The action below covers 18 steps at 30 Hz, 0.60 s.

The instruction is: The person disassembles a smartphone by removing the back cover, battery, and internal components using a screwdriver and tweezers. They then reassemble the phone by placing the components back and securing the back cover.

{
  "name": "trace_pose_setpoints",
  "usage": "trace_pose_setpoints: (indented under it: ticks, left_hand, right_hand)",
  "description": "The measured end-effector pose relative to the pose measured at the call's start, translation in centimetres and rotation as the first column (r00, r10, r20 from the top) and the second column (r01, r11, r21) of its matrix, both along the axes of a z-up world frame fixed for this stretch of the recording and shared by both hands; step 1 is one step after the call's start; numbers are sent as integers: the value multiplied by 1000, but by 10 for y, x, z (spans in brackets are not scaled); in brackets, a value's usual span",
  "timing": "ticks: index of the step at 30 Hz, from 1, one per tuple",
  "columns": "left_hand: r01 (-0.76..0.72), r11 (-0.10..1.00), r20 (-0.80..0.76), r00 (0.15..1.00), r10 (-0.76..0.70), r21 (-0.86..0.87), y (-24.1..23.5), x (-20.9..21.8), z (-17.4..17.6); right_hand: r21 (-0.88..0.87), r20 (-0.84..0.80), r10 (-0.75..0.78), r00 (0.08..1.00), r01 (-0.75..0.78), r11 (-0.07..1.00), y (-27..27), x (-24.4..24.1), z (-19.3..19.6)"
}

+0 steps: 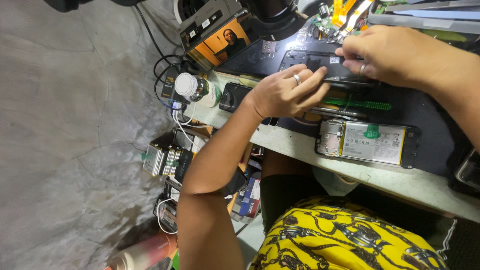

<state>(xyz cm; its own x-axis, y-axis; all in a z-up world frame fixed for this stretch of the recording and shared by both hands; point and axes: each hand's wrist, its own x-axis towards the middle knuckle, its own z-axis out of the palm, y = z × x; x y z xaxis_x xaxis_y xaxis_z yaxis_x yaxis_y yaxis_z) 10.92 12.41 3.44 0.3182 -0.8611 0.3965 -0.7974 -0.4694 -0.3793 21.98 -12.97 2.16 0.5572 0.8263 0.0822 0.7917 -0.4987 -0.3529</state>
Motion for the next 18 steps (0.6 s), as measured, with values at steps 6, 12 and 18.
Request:
trace_pose_setpoints:
  ticks: [6,12,18]
  left_hand:
    - [9,984,129,991,-33,180,4,-1,15]
    - [-8,955,144,989,-37,298,9,-7,30]
    - [-85,976,267,963,29,202,17,-28,36]
  right_hand:
    - [-3,-8,65,998,-65,998,-4,-3,0]
    - [56,58,56,997,-59,997,-1,-1,-4]
    - [45,72,35,997,-38,998,-2,-9,4]
